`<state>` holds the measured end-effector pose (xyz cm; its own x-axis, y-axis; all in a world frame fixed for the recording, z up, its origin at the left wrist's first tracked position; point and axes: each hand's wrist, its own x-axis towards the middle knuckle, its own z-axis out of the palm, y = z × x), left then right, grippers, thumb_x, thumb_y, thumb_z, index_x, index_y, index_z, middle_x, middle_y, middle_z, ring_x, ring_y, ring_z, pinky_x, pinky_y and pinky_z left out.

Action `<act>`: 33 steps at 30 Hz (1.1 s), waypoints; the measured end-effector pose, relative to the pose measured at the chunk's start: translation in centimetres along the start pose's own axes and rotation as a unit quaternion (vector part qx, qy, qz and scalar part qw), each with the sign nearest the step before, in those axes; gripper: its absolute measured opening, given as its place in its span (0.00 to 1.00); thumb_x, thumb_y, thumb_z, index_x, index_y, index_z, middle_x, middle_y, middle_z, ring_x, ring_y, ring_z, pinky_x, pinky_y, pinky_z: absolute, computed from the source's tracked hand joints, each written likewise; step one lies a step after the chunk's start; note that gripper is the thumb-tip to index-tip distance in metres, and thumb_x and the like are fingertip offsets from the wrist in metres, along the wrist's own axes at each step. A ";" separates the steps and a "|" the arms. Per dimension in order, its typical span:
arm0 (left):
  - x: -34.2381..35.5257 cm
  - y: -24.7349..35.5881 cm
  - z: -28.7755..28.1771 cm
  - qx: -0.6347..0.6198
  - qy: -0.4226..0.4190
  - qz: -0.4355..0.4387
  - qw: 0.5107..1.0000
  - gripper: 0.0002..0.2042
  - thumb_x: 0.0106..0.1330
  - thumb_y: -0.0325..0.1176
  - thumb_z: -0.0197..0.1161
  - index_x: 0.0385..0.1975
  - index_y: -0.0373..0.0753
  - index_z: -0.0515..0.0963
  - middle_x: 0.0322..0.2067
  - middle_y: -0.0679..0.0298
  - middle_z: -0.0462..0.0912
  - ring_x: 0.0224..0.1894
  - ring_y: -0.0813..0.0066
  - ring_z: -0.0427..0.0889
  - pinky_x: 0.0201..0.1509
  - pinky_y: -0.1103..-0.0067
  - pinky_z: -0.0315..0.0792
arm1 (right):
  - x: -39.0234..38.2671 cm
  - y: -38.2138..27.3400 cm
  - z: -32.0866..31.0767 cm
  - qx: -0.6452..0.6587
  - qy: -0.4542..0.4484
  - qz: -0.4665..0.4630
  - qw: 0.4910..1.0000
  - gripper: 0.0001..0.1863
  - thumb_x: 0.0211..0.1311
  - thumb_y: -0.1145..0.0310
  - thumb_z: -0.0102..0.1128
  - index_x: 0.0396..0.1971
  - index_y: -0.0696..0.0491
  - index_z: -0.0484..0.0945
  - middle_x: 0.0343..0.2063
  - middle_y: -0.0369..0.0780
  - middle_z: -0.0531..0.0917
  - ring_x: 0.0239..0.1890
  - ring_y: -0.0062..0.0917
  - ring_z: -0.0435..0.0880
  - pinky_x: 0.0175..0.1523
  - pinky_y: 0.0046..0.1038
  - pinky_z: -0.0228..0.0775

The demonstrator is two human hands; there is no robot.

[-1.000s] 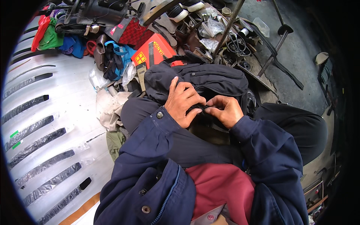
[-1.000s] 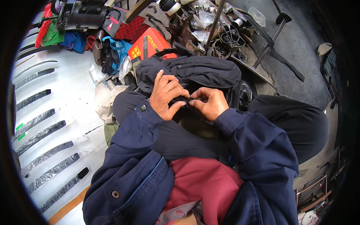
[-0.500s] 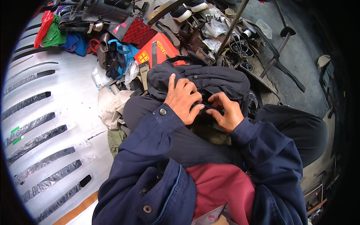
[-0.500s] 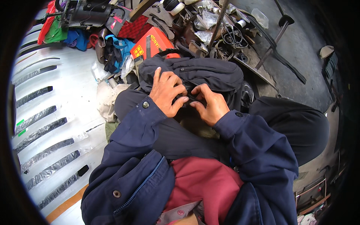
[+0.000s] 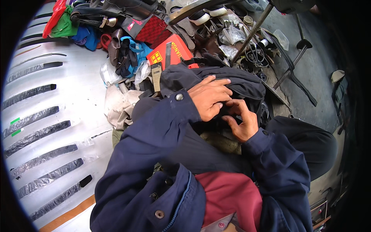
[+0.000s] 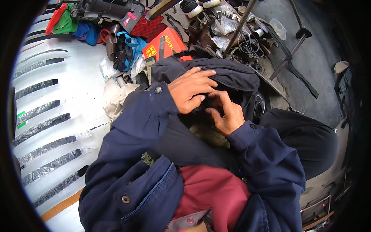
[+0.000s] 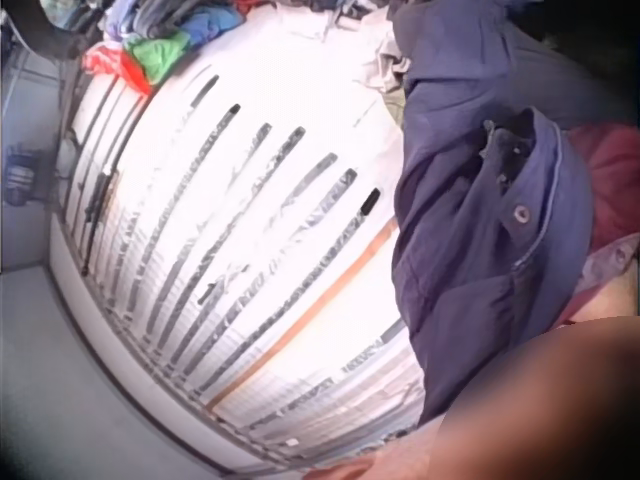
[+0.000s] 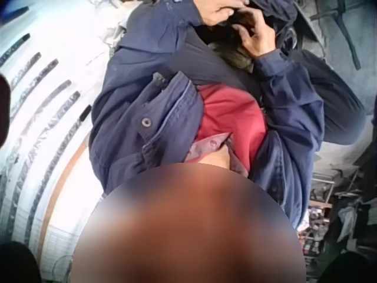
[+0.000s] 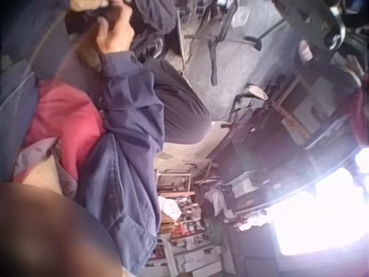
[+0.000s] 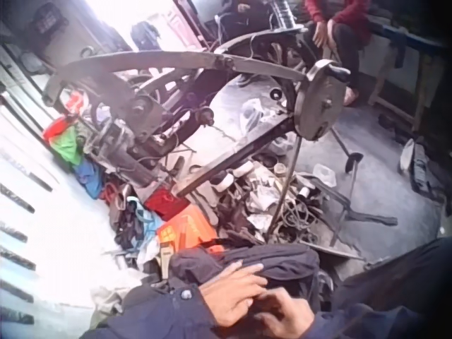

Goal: The person sews a black bag using a manual sewing machine, repeatedly positioning the fabric under the needle, operating the foot pedal, and trimming threads with scissors. The person adjusts the bag and continues stitching along its edges.

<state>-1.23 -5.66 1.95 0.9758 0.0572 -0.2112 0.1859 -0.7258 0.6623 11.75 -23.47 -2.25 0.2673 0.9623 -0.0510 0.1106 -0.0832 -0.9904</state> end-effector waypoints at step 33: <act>-1.8 0.2 1.4 -0.053 0.070 -0.029 0.996 0.09 0.53 0.30 0.71 0.32 0.44 0.79 0.32 0.66 0.79 0.44 0.65 0.80 0.70 0.55 0.57 | 0.3 2.0 -0.3 0.194 -0.058 0.252 0.946 0.10 0.62 0.73 0.69 0.39 0.62 0.84 0.32 0.36 0.87 0.35 0.14 0.80 0.43 0.20 0.73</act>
<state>-3.13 -6.86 1.45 0.9685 0.1961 -0.1537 0.2453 -0.6430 0.7255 12.36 -23.46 -4.22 0.0832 0.8498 -0.5206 -0.3679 -0.4593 -0.8085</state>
